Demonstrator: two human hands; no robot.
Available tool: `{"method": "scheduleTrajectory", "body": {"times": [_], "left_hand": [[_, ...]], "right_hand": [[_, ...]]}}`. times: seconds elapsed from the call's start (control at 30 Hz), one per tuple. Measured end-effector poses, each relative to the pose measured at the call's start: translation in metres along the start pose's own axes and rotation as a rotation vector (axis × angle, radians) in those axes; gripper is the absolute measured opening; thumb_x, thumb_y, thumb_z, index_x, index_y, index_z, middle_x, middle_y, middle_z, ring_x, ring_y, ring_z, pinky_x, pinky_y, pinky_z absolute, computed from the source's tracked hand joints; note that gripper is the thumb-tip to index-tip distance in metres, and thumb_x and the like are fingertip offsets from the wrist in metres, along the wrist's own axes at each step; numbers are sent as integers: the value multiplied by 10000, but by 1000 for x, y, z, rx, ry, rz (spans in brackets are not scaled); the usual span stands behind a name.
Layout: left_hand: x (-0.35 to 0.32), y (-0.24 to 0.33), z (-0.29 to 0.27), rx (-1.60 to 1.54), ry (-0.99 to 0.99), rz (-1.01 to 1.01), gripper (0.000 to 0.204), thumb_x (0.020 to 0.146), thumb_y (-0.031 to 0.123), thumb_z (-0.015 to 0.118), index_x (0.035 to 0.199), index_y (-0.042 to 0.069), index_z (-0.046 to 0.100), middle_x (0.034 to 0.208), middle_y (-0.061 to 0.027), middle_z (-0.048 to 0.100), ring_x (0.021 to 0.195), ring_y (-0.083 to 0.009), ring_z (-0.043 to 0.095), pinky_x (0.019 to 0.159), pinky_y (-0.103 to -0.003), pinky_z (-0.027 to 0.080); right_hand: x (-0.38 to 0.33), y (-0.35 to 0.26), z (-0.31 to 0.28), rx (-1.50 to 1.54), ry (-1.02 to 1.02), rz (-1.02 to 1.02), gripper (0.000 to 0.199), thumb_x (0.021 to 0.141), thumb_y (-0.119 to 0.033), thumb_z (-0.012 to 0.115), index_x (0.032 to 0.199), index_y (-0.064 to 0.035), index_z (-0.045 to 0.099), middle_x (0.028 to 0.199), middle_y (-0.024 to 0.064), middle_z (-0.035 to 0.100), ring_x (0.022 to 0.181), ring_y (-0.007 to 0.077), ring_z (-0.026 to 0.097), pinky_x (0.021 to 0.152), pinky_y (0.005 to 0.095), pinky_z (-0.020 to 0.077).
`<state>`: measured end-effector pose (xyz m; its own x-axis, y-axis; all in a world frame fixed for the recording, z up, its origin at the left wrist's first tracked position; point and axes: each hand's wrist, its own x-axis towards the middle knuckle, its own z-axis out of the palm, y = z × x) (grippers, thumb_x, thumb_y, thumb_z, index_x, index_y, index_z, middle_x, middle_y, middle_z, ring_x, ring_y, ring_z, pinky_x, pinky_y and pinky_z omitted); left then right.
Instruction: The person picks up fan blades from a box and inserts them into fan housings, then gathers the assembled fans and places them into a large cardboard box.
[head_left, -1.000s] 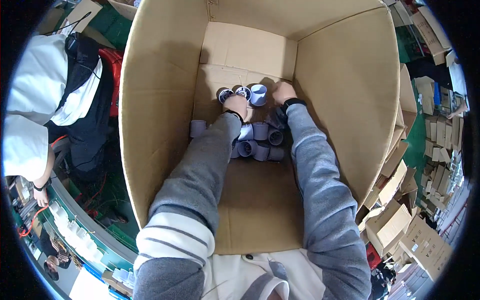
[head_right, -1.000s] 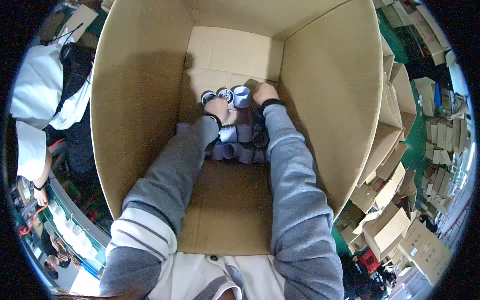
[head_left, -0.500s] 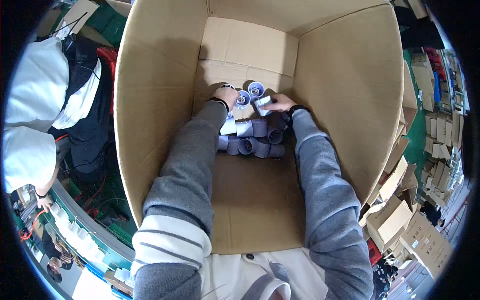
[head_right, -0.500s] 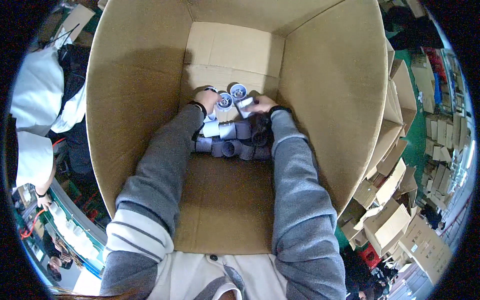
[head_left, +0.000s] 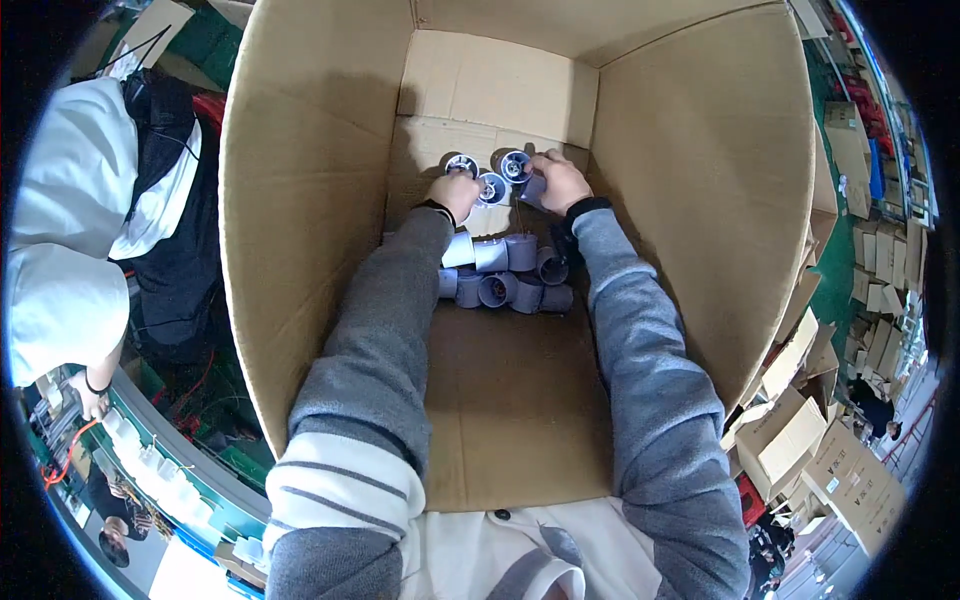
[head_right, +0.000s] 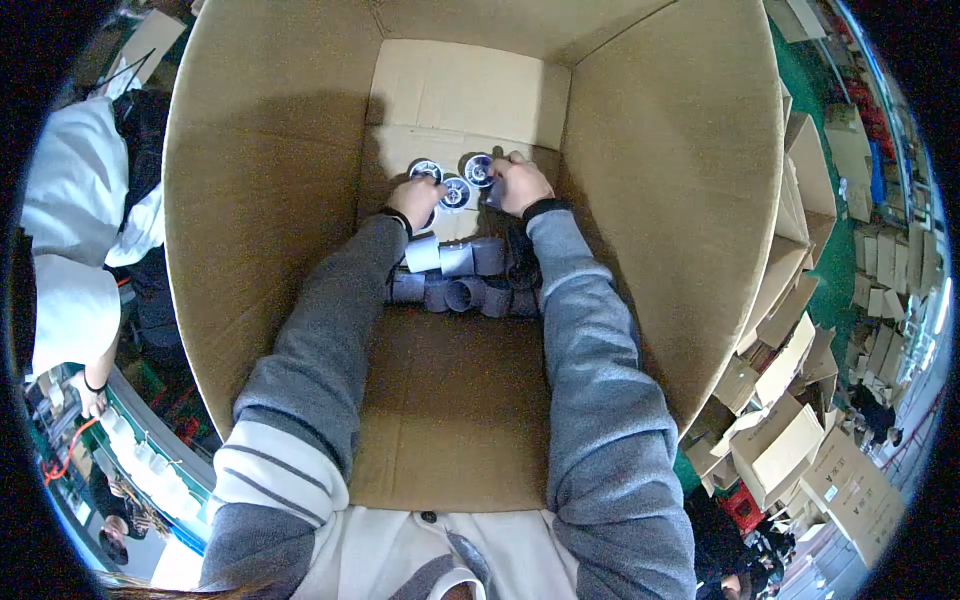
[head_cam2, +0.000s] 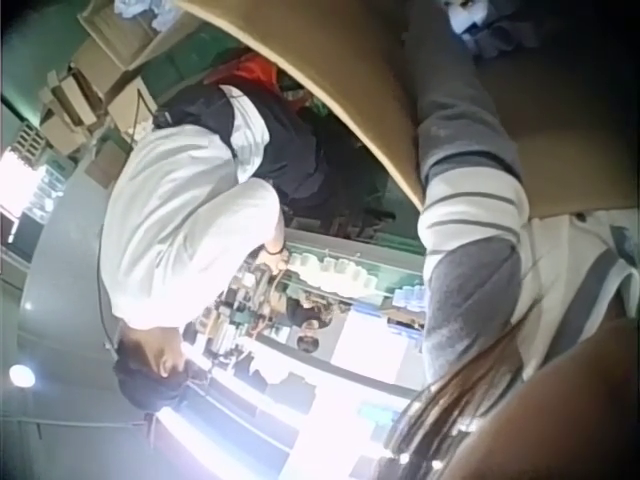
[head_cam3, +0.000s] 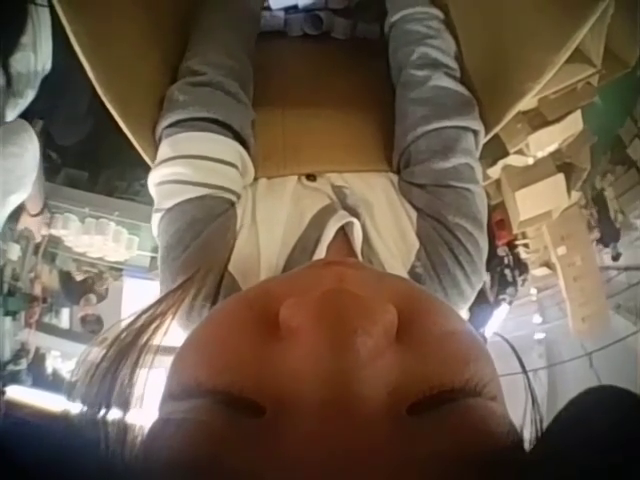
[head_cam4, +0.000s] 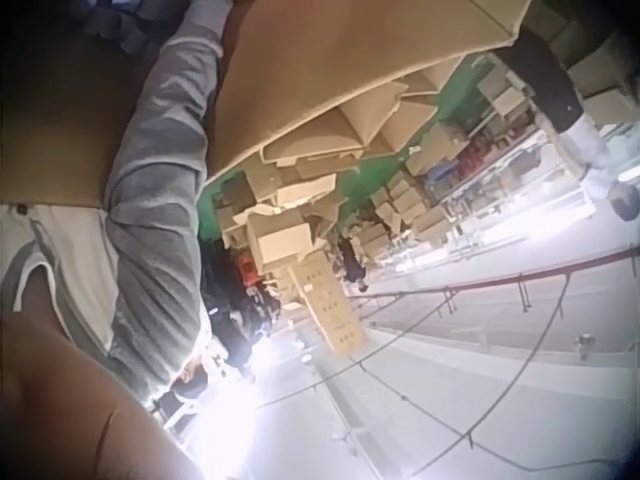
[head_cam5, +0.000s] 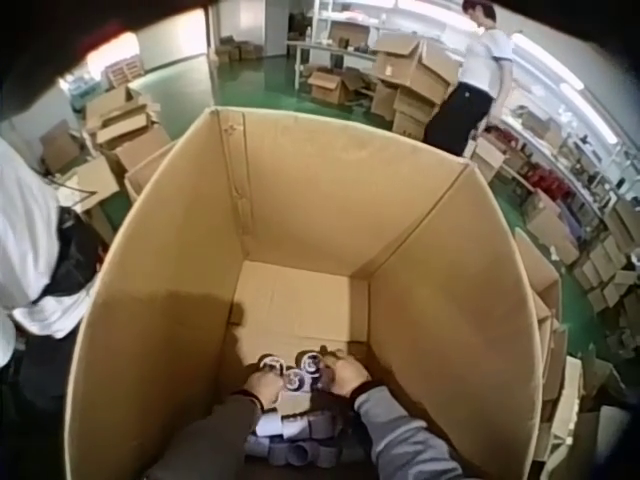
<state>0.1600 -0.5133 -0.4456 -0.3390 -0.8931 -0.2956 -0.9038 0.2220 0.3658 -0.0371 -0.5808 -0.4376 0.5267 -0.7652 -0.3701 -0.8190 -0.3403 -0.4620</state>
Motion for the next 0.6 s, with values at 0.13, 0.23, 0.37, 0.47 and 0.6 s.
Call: {"method": "scheduleTrajectory", "body": {"times": [0.13, 0.23, 0.37, 0.47, 0.6], "left_hand": [[-5, 2, 7, 110, 75, 8, 201, 775, 87, 437, 916, 78, 580, 912, -146, 564, 863, -276, 561, 705, -367, 474], [-5, -1, 4, 101, -41, -9, 198, 769, 91, 449, 915, 80, 582, 932, -142, 551, 893, -271, 548, 703, -363, 478], [-6, -4, 3, 119, -25, -19, 199, 763, 93, 458, 914, 82, 587, 913, -137, 556, 888, -264, 551, 704, -361, 478], [-6, -4, 0, 116, -19, -25, 192, 759, 93, 462, 898, 81, 594, 892, -132, 564, 874, -264, 557, 696, -361, 479], [-8, -2, -1, 117, -2, -37, 179, 750, 95, 471, 865, 77, 607, 853, -131, 584, 830, -264, 575, 676, -362, 482]], "right_hand": [[-12, -12, 7, -93, 94, 79, 389, 629, -206, 658, 986, -110, 538, 972, 189, 516, 841, 369, 540, 701, 406, 462], [-24, -7, 11, -89, 90, 91, 393, 633, -186, 657, 1001, -115, 539, 987, 187, 503, 842, 370, 538, 695, 405, 465], [-34, -4, 18, -16, 112, -113, 396, 653, -171, 644, 1030, -118, 535, 1016, 187, 489, 862, 364, 531, 716, 398, 461], [-37, -4, 26, 151, 252, -178, 405, 664, -164, 637, 1052, -122, 529, 1024, 183, 482, 886, 360, 521, 743, 393, 454], [-40, -6, 35, -93, 481, -391, 374, 694, -165, 614, 1055, -121, 528, 1070, 175, 459, 928, 346, 503, 782, 382, 438]]}}
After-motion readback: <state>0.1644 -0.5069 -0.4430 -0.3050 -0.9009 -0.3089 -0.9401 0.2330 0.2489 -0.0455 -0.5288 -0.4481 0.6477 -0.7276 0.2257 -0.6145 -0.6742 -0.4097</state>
